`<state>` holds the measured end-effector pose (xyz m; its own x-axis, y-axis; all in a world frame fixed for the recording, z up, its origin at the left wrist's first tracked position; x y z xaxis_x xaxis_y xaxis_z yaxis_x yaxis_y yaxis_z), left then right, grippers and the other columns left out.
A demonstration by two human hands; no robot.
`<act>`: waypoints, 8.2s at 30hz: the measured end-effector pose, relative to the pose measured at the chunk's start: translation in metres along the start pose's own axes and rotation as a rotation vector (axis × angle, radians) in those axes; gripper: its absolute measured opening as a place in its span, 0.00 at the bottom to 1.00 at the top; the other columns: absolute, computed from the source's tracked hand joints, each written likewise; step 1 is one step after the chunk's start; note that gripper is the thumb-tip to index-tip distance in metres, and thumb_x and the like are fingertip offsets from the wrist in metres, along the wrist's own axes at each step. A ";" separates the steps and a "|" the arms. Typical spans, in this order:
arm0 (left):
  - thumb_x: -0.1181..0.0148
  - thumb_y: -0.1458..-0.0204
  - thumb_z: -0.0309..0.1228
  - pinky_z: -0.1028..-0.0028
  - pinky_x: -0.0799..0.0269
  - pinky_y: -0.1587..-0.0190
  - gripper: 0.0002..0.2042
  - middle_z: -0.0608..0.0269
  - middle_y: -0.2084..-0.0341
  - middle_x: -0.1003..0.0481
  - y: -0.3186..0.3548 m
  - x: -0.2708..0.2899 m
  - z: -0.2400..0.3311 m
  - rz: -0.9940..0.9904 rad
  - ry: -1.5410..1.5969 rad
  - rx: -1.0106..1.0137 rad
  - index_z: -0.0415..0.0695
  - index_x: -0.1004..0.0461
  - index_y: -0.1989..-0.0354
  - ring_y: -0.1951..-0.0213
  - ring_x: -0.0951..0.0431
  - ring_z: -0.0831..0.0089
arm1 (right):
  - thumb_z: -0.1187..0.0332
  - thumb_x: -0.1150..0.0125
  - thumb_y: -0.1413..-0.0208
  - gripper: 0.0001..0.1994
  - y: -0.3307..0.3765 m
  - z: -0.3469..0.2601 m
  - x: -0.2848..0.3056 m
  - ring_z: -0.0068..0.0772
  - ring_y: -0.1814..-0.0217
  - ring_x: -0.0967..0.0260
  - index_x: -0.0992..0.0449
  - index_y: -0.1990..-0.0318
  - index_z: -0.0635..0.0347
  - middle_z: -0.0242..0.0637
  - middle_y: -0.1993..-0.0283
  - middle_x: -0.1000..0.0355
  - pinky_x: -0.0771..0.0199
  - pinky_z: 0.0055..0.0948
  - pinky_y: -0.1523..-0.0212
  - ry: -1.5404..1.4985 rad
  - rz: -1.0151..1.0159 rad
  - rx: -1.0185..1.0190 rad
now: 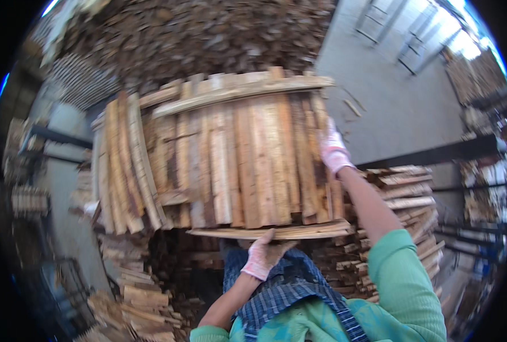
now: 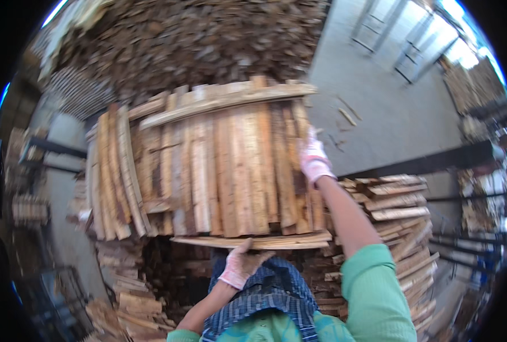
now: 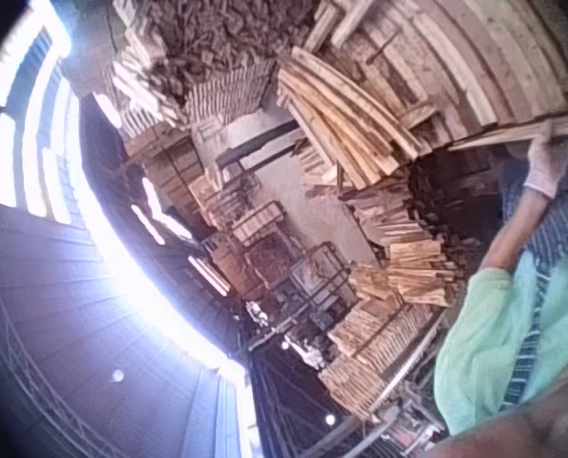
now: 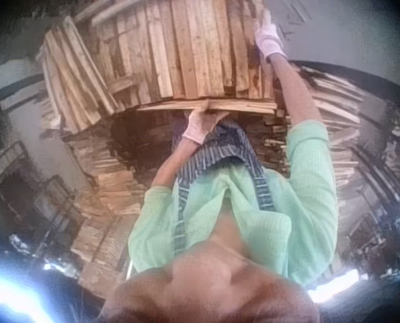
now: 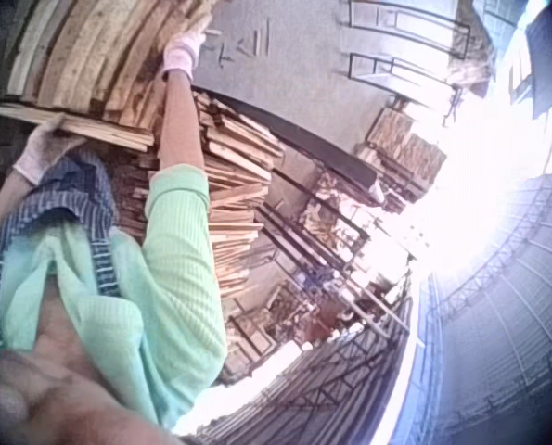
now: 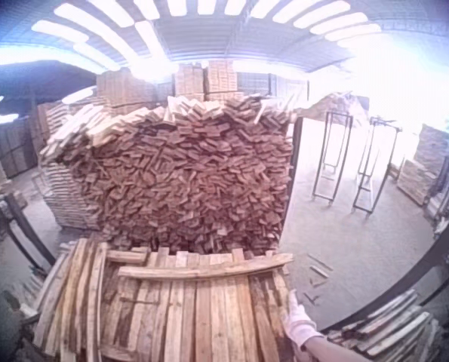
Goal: The person picks up several wood slats at a time from a large pile and places them onto a smaller organized stack.
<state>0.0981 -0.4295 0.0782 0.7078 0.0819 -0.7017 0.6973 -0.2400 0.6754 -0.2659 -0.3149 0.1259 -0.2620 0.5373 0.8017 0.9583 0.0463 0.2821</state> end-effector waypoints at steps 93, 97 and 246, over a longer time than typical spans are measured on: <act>0.36 0.49 0.44 0.51 0.30 0.48 0.28 0.52 0.51 0.29 0.306 -0.125 0.549 0.728 -2.657 -1.137 0.44 0.32 0.41 0.51 0.26 0.50 | 0.68 0.37 0.43 0.45 0.202 -0.490 -0.296 0.68 0.31 0.42 0.58 0.23 0.43 0.63 0.26 0.54 0.30 0.51 0.34 0.292 -0.103 0.560; 0.38 0.50 0.32 0.58 0.23 0.59 0.19 0.54 0.56 0.25 0.300 -0.095 0.550 0.701 -2.709 -1.103 0.45 0.29 0.49 0.60 0.20 0.56 | 0.67 0.37 0.43 0.43 0.216 -0.473 -0.299 0.74 0.31 0.44 0.55 0.24 0.45 0.68 0.26 0.56 0.31 0.52 0.36 0.205 -0.164 0.504; 0.48 0.38 0.26 0.75 0.27 0.57 0.26 0.58 0.57 0.26 0.215 -0.271 0.398 -0.379 -2.050 -1.236 0.43 0.39 0.30 0.57 0.26 0.72 | 0.61 0.46 0.42 0.16 0.422 -0.031 -0.017 0.55 0.52 0.24 0.26 0.49 0.55 0.49 0.57 0.22 0.23 0.50 0.53 0.151 0.264 -0.302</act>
<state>0.0110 -0.8880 0.3228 0.1663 -0.8546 0.4920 0.9692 0.0498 -0.2411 0.1390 -0.3309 0.2479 -0.0479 0.3671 0.9289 0.9239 -0.3371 0.1809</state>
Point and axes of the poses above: each hand's wrist, its own y-axis away from the middle knuckle, its own x-axis out of the back of the hand, z = x × y, the point moved 10 cm from there along -y, towards the middle knuckle
